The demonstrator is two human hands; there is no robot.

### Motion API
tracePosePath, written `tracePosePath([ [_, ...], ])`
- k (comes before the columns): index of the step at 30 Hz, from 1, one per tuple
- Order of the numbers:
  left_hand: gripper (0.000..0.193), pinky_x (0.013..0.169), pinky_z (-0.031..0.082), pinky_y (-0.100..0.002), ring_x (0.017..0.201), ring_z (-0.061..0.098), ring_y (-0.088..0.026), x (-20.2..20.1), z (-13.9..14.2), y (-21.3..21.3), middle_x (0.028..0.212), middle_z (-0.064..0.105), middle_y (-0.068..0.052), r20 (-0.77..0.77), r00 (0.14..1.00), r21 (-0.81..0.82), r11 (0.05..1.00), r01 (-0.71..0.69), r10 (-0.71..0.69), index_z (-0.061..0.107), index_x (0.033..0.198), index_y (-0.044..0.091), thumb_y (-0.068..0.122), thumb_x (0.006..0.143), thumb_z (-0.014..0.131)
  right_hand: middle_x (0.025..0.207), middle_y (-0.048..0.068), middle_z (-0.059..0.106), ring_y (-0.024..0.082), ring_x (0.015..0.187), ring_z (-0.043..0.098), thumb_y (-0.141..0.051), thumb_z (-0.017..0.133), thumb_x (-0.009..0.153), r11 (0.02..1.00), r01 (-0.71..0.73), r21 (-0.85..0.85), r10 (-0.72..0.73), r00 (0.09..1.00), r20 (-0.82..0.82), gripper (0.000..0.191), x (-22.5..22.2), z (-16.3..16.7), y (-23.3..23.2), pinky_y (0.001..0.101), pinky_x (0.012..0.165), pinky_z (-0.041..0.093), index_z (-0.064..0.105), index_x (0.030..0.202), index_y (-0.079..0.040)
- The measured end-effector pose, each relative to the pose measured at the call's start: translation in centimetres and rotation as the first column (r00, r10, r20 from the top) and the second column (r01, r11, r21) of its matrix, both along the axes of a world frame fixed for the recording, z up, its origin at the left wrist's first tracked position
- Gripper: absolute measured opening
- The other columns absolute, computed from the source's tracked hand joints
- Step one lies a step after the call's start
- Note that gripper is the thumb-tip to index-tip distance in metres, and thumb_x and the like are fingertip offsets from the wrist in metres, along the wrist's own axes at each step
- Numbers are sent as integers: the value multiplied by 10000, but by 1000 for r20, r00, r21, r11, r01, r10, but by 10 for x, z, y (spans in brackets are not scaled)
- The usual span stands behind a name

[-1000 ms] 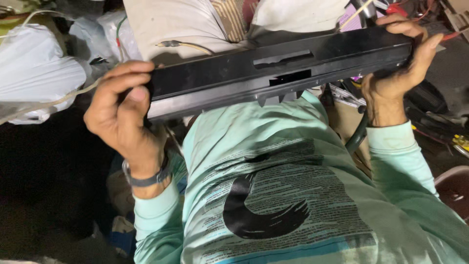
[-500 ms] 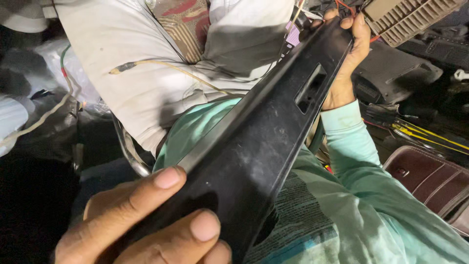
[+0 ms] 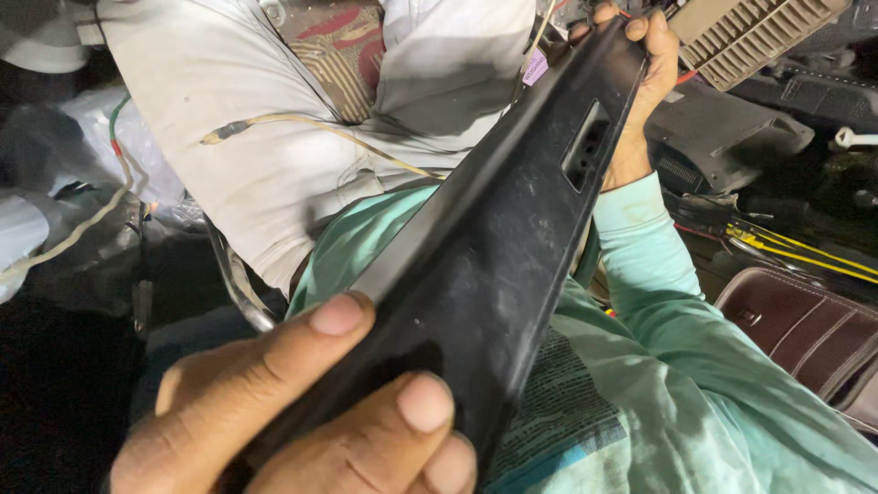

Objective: The person opens the housing of a black speaker bar, removes its internal circuit board, solders a small green board with a soldering iron, reconnects wires and the battery, then fits the board back into the housing and presses the case closed.

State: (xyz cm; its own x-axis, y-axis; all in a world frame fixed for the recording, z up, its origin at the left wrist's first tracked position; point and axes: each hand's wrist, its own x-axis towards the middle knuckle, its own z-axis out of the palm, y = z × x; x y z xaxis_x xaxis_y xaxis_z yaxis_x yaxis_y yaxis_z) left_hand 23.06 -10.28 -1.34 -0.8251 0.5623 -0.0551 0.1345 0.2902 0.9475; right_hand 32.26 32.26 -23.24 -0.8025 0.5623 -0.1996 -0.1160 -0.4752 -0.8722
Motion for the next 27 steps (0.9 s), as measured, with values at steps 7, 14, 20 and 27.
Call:
tracePosePath([
  [7,110,915,545,-295,928,662,-234,-46,-107,-31,1107,713,-197,125,897,402,805,-436,423,672,1060,-46,34,1068,597,1027,183,730,301,957,693,-229,718,953,978,127,-163,-69,944,322,198,10,35,-43,440,940,599,658,865,-63],
  [14,157,1014,516,-408,990,657,-315,-78,-280,-80,1011,722,-239,722,664,459,584,-670,194,686,908,-71,66,894,612,1036,174,612,275,903,593,-210,655,1089,916,-231,328,90,915,393,222,18,102,-119,412,869,549,571,1082,-5],
  [20,152,1027,521,-438,1024,652,-339,-88,-305,-110,1019,708,-233,866,498,452,490,-746,-41,677,885,-29,111,881,618,1102,222,599,306,983,598,-278,596,1111,489,-348,800,234,936,263,331,29,142,-185,414,911,538,541,1137,48],
  [27,200,1006,521,-459,1050,628,-321,-80,-314,-122,1065,681,-185,852,518,486,476,-733,-71,665,907,-10,178,881,602,1114,212,631,292,1003,610,-369,486,1157,515,-268,814,207,961,185,452,33,120,-204,390,944,524,577,1150,74],
])
